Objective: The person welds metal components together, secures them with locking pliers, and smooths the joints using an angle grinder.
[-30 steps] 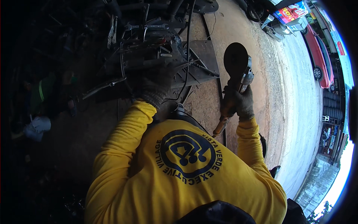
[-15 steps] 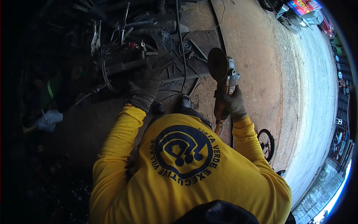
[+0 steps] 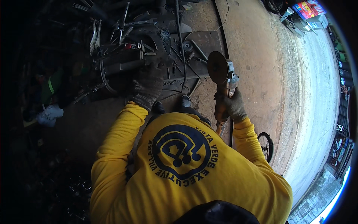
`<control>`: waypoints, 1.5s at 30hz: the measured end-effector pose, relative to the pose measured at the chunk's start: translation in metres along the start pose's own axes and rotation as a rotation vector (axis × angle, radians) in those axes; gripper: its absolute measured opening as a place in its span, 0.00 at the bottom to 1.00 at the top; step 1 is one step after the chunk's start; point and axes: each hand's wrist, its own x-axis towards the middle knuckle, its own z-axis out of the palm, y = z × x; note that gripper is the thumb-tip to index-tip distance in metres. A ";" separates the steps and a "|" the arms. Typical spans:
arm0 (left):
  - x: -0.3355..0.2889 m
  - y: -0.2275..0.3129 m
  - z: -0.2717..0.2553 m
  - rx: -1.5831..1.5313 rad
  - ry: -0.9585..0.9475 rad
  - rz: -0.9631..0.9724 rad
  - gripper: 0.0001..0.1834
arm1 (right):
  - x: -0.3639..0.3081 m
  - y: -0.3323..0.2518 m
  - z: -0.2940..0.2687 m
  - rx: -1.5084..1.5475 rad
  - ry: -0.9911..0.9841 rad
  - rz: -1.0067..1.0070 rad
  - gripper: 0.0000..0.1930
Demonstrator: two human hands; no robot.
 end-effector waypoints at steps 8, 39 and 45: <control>-0.001 -0.002 0.034 -0.112 -0.045 -0.046 0.19 | 0.007 -0.004 0.017 -0.112 -0.047 0.056 0.35; 0.002 -0.007 0.030 -0.157 0.037 0.003 0.19 | 0.029 -0.006 0.071 -0.293 -0.106 0.064 0.38; 0.002 -0.009 0.034 -0.165 0.061 0.033 0.21 | 0.028 -0.004 0.073 -0.187 -0.118 0.076 0.39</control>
